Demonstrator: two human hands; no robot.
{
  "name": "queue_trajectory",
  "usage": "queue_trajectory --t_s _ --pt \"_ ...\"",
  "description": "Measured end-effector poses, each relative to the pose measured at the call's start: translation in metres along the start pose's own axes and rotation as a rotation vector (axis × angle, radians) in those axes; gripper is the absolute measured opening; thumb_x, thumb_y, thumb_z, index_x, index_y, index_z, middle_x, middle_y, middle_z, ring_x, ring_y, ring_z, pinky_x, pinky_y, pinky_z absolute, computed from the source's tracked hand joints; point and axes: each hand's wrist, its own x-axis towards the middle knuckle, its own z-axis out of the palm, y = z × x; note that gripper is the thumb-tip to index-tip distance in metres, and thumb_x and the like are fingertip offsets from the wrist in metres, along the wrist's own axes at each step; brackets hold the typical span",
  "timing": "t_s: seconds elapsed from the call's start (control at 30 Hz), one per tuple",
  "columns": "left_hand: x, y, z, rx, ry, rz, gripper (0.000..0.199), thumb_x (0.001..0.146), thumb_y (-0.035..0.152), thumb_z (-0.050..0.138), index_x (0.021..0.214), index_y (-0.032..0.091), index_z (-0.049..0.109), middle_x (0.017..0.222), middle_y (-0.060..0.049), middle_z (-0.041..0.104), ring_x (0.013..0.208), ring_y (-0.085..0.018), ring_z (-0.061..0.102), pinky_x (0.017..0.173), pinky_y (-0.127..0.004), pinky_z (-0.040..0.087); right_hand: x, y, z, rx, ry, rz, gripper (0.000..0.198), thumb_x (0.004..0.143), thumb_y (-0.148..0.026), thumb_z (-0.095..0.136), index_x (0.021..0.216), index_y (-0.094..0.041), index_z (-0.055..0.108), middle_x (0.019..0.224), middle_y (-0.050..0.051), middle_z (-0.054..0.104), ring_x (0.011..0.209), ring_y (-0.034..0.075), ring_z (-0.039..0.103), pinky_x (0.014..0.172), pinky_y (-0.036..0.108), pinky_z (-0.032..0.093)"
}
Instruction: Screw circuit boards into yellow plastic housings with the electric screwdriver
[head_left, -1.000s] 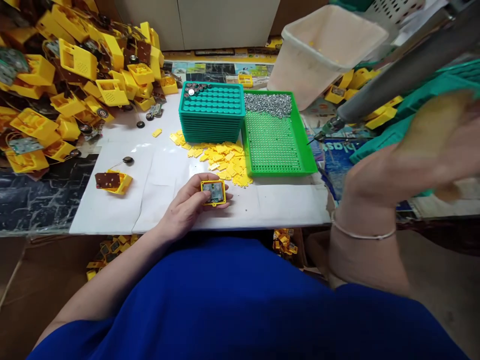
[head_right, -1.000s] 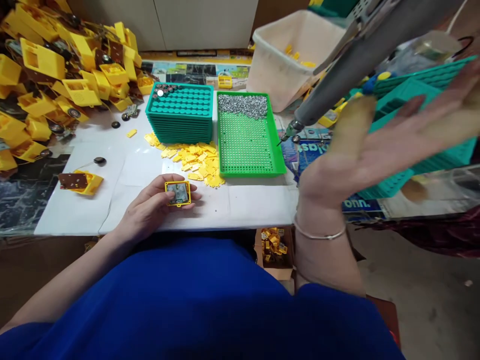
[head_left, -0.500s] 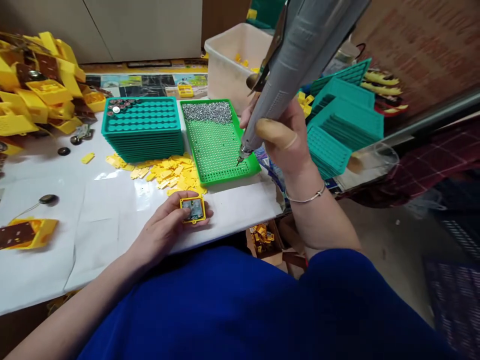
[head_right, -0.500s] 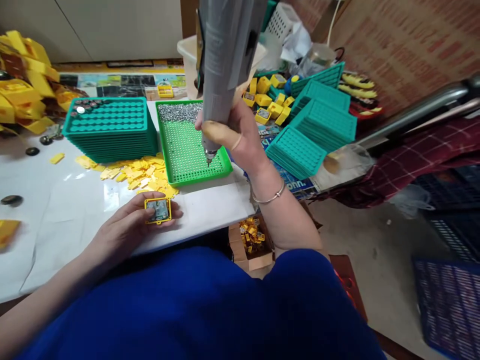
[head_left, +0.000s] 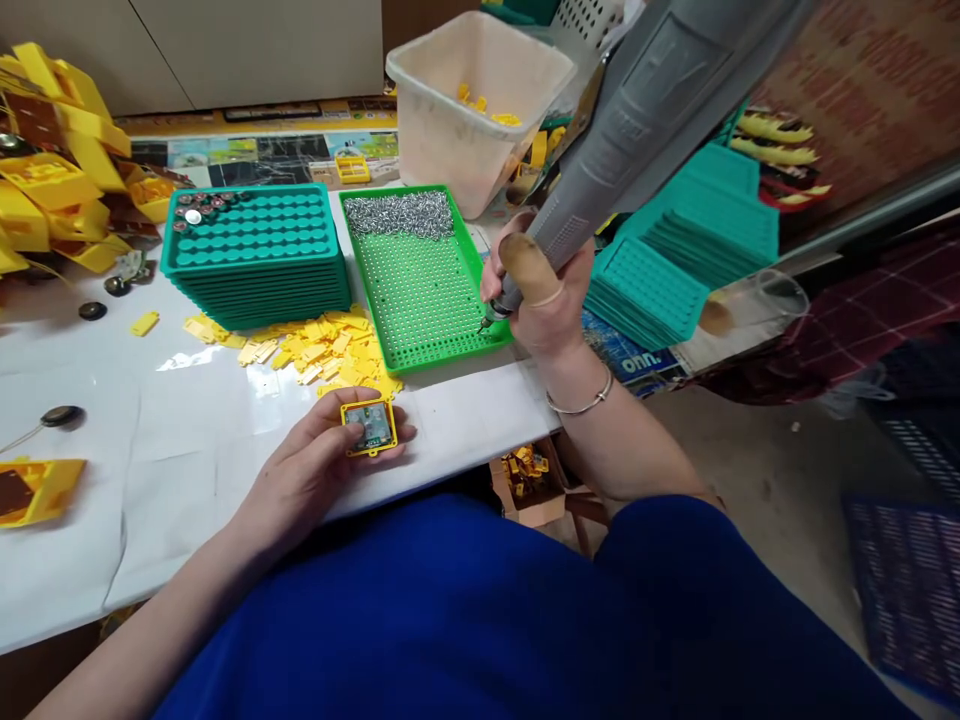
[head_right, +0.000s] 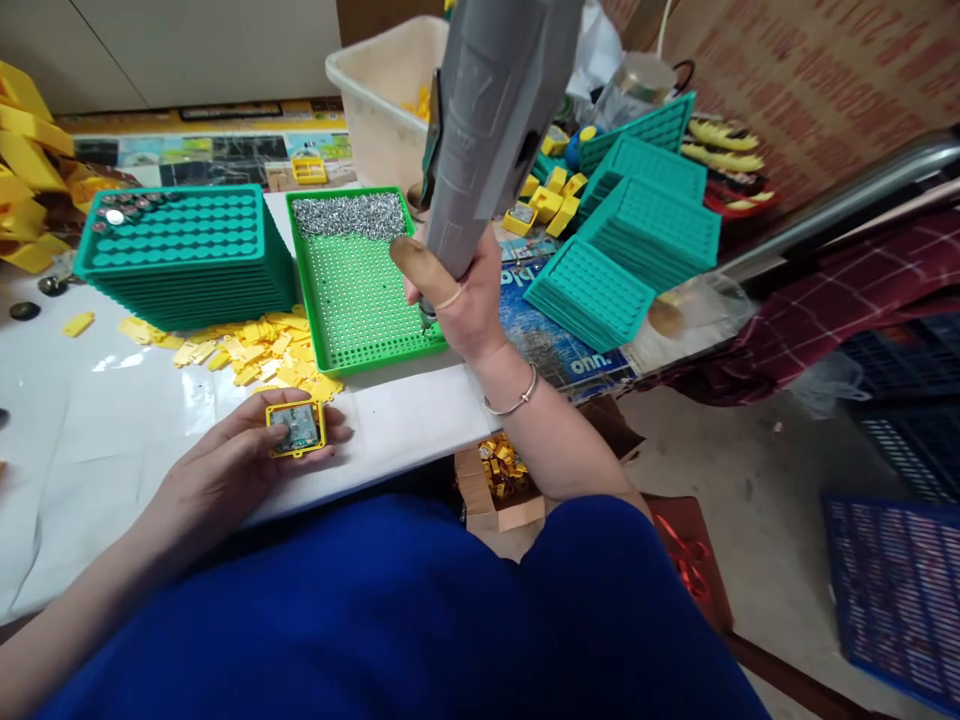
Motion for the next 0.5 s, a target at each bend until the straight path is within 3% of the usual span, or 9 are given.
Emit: queue_trajectory --t_s 0.3,0.5 --pt "0.0 -0.001 -0.001 0.014 0.008 0.005 0.023 0.089 0.019 0.056 0.112 0.017 0.057 0.109 -0.013 0.073 0.103 -0.029 0.072 0.087 -0.042 0.059 -0.003 -0.002 0.001 0.085 0.011 -0.055 0.037 0.075 -0.054 0.072 0.073 -0.027 0.047 0.056 -0.008 0.047 0.045 0.01 0.046 0.047 0.029 0.042" --pt "-0.006 0.002 0.0 -0.001 0.024 0.014 0.025 0.087 0.019 0.057 0.112 0.016 0.055 0.103 -0.012 0.074 0.101 -0.026 0.072 0.093 -0.046 0.057 0.002 -0.011 0.005 0.086 0.028 -0.098 0.038 0.074 -0.056 0.072 0.075 -0.028 0.047 0.056 -0.008 0.048 0.044 0.011 0.047 0.046 0.029 0.041"
